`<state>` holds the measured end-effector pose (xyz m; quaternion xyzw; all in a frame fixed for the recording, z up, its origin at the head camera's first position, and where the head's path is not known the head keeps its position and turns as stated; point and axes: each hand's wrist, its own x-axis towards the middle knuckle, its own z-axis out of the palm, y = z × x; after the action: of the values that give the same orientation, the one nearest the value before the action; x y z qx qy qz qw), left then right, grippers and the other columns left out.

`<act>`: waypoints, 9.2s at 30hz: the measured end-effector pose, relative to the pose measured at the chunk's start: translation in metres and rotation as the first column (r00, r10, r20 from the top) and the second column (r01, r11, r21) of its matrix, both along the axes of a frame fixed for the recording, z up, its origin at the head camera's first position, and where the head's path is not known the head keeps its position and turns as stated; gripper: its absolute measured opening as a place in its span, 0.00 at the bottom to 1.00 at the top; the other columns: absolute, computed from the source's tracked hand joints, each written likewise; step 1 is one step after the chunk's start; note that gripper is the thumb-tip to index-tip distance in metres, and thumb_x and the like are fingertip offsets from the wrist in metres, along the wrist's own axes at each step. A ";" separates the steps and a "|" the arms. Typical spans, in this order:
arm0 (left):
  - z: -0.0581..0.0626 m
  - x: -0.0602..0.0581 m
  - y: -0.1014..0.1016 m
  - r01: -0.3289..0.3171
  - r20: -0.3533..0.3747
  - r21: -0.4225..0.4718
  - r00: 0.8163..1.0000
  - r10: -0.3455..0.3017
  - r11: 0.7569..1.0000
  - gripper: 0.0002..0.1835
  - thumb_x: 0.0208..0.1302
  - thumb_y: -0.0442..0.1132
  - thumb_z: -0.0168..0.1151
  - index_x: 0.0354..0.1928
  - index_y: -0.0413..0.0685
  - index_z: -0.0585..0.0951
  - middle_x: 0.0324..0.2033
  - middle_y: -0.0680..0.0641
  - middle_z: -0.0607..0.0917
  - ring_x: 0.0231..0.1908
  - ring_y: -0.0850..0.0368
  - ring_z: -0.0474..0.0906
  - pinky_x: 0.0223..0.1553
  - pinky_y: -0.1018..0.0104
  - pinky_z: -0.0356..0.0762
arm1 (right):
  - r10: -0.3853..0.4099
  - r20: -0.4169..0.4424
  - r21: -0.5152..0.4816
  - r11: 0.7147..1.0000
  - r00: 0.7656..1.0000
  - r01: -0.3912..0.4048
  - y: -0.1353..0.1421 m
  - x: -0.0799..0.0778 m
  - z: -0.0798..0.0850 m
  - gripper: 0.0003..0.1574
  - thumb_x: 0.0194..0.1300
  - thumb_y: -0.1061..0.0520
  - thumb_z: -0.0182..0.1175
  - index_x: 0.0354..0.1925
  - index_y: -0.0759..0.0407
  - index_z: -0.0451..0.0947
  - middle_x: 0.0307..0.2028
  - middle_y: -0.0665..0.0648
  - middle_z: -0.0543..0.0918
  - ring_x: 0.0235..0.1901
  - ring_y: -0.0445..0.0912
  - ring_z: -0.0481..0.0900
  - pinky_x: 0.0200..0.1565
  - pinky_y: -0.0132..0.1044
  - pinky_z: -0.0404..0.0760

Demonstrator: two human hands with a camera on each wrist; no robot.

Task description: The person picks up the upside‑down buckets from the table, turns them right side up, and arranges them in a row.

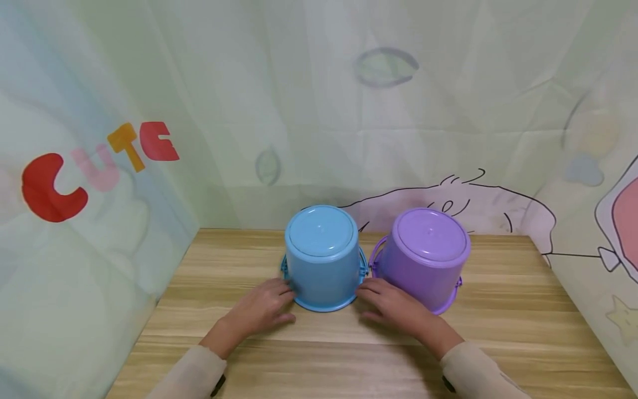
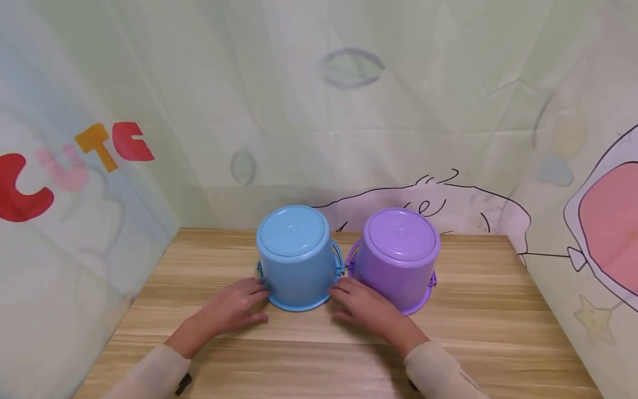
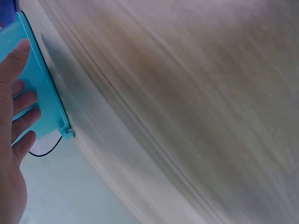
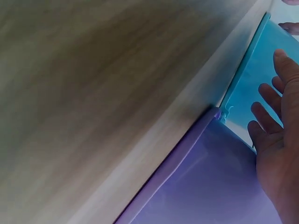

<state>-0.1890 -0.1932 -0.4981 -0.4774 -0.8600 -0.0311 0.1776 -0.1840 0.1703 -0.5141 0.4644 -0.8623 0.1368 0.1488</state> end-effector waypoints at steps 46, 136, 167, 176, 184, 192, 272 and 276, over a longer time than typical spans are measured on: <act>-0.016 -0.018 0.013 -0.197 0.283 0.102 0.945 0.162 0.975 0.08 0.53 0.42 0.81 0.29 0.48 0.90 0.31 0.53 0.86 0.36 0.59 0.79 0.39 0.66 0.83 | -0.101 0.141 0.049 0.994 0.985 0.095 -0.029 -0.024 -0.007 0.08 0.61 0.52 0.75 0.34 0.52 0.85 0.37 0.48 0.81 0.40 0.43 0.80 0.47 0.37 0.83; -0.015 0.008 0.012 -0.187 0.157 0.288 0.977 0.146 0.939 0.18 0.41 0.29 0.76 0.25 0.53 0.74 0.28 0.58 0.71 0.32 0.64 0.64 0.31 0.74 0.69 | -0.107 0.104 -0.043 0.993 0.989 0.112 -0.032 -0.011 0.005 0.19 0.49 0.53 0.82 0.25 0.48 0.78 0.30 0.44 0.77 0.34 0.39 0.73 0.42 0.35 0.76; -0.024 0.017 0.012 -0.197 0.194 0.547 0.975 0.106 0.814 0.20 0.34 0.27 0.74 0.29 0.50 0.74 0.34 0.55 0.75 0.40 0.62 0.72 0.40 0.69 0.77 | -0.019 0.124 -0.255 0.966 0.992 0.050 -0.013 0.004 0.009 0.17 0.47 0.60 0.76 0.29 0.48 0.76 0.35 0.44 0.75 0.39 0.37 0.74 0.40 0.29 0.79; -0.021 0.017 0.013 -0.207 0.157 0.605 0.978 0.139 0.769 0.20 0.33 0.22 0.72 0.27 0.47 0.74 0.34 0.53 0.76 0.41 0.60 0.73 0.43 0.77 0.74 | -0.025 0.083 -0.319 0.946 0.996 0.050 -0.012 0.006 0.011 0.21 0.44 0.67 0.76 0.30 0.50 0.76 0.35 0.45 0.77 0.39 0.40 0.76 0.41 0.31 0.80; -0.017 0.017 0.014 -0.143 0.089 0.646 0.990 0.113 0.750 0.18 0.35 0.20 0.70 0.28 0.45 0.76 0.35 0.52 0.77 0.41 0.57 0.75 0.44 0.74 0.76 | -0.028 0.063 -0.331 0.942 0.998 0.048 -0.012 0.008 0.011 0.22 0.48 0.69 0.75 0.32 0.51 0.74 0.37 0.46 0.77 0.40 0.40 0.74 0.42 0.31 0.81; -0.011 0.019 0.014 -0.115 0.047 0.598 0.993 0.109 0.793 0.19 0.34 0.19 0.68 0.28 0.46 0.75 0.33 0.52 0.78 0.40 0.57 0.76 0.43 0.71 0.78 | -0.032 -0.041 -0.319 0.948 0.999 0.017 -0.014 0.009 0.014 0.23 0.48 0.72 0.74 0.31 0.52 0.72 0.35 0.46 0.74 0.38 0.40 0.71 0.40 0.29 0.75; 0.123 0.007 0.030 -0.296 0.262 0.688 0.953 0.153 0.662 0.19 0.59 0.26 0.73 0.54 0.40 0.85 0.38 0.44 0.86 0.38 0.54 0.84 0.31 0.68 0.87 | -0.227 0.156 -0.469 0.839 0.961 0.274 -0.010 -0.003 0.131 0.27 0.65 0.68 0.68 0.61 0.65 0.74 0.41 0.58 0.80 0.36 0.44 0.79 0.35 0.34 0.84; 0.132 0.004 0.030 -0.318 0.288 0.682 0.945 0.157 0.658 0.19 0.60 0.27 0.73 0.54 0.41 0.86 0.37 0.45 0.86 0.37 0.54 0.85 0.30 0.68 0.87 | -0.240 0.138 -0.481 0.832 0.961 0.277 -0.011 -0.006 0.138 0.27 0.64 0.68 0.69 0.60 0.66 0.76 0.40 0.59 0.81 0.36 0.45 0.79 0.35 0.36 0.84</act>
<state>-0.1853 -0.1631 -0.3665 -0.2464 -0.8467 -0.3909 0.2637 -0.1903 0.1592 -0.3759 0.2845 -0.8577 0.3485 0.2488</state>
